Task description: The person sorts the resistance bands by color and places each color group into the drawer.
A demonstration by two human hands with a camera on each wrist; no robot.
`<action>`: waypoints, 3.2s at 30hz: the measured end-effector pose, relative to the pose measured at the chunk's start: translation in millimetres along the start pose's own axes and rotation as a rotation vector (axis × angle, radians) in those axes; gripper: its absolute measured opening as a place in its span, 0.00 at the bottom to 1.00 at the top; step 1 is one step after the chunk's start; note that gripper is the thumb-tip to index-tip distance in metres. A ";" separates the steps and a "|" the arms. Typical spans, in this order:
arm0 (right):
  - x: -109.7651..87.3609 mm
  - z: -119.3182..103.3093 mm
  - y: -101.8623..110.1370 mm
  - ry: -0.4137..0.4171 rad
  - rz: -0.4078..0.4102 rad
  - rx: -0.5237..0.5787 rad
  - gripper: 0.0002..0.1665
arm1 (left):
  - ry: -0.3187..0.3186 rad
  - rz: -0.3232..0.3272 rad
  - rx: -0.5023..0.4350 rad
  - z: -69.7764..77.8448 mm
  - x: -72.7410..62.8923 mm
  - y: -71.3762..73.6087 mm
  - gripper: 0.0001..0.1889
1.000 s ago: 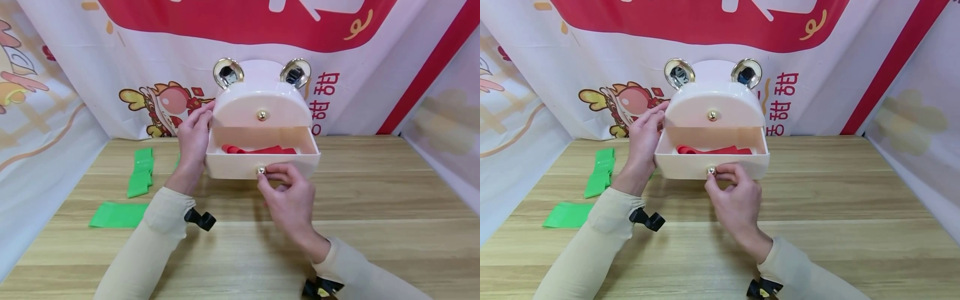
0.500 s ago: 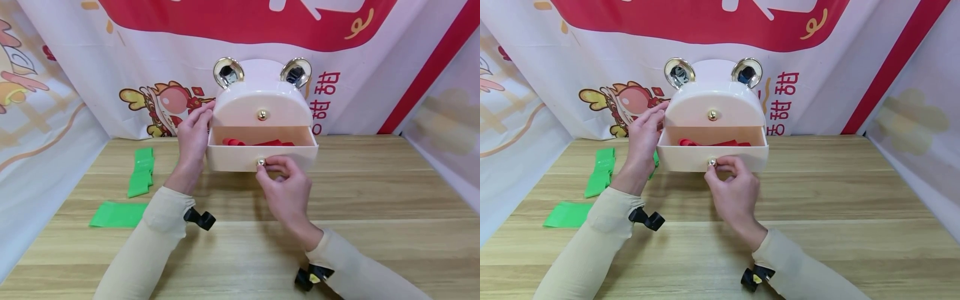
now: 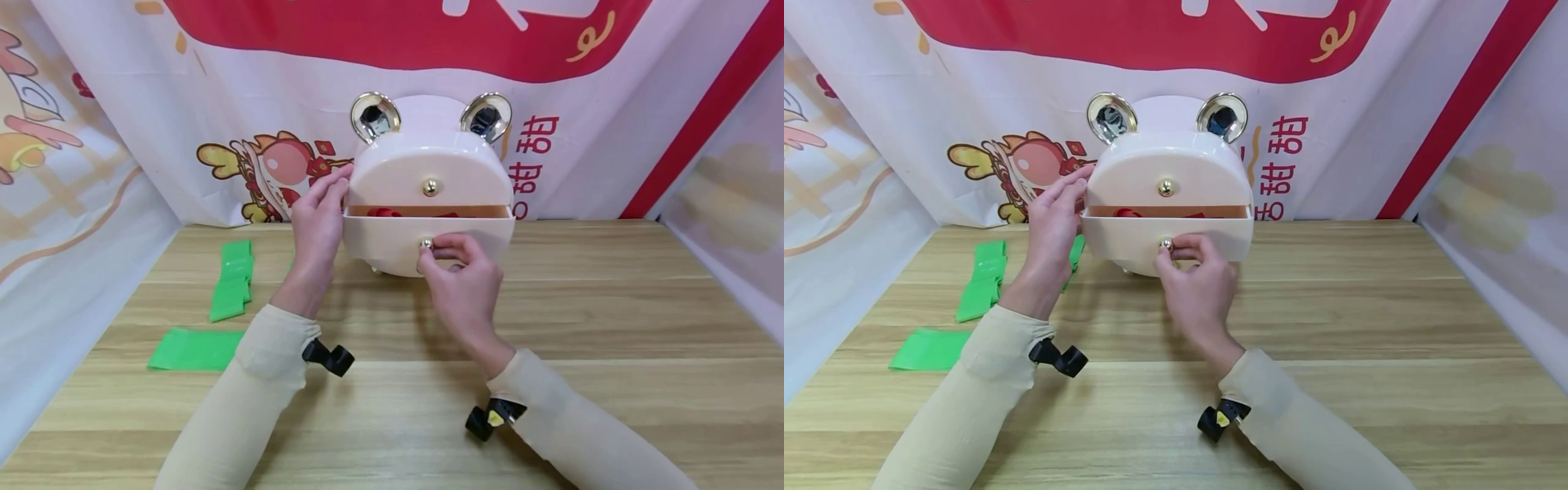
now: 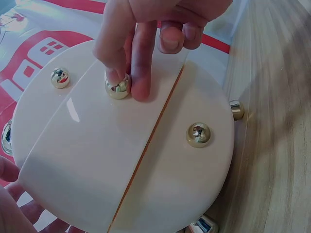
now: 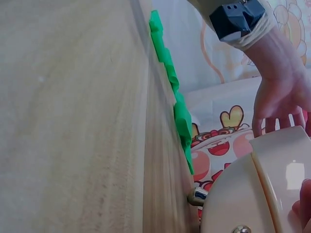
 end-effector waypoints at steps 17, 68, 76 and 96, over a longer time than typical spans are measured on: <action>22.0 6.8 -4.8 -0.006 0.031 0.044 0.07 | -0.013 0.007 -0.025 -0.7 0.9 -0.9 0.14; 86.6 -12.6 84.7 0.468 0.058 0.034 0.22 | 0.003 0.051 -0.027 1.6 -4.1 -1.5 0.13; 102.7 2.5 86.0 0.333 -0.131 0.126 0.24 | -0.041 0.167 0.004 -8.3 -23.0 -4.3 0.11; 105.9 6.6 89.5 0.232 -0.199 0.108 0.24 | 0.248 -0.009 0.069 -79.5 -76.0 -75.9 0.19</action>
Point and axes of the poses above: each hand's wrist, its own x-axis towards the middle knuckle, its own y-axis out of the back of the hand, z = x × y, the point moved 2 cm from there along x, towards the middle knuckle, and after that the axes turned 14 degrees about -z, right-handed, at the moved point
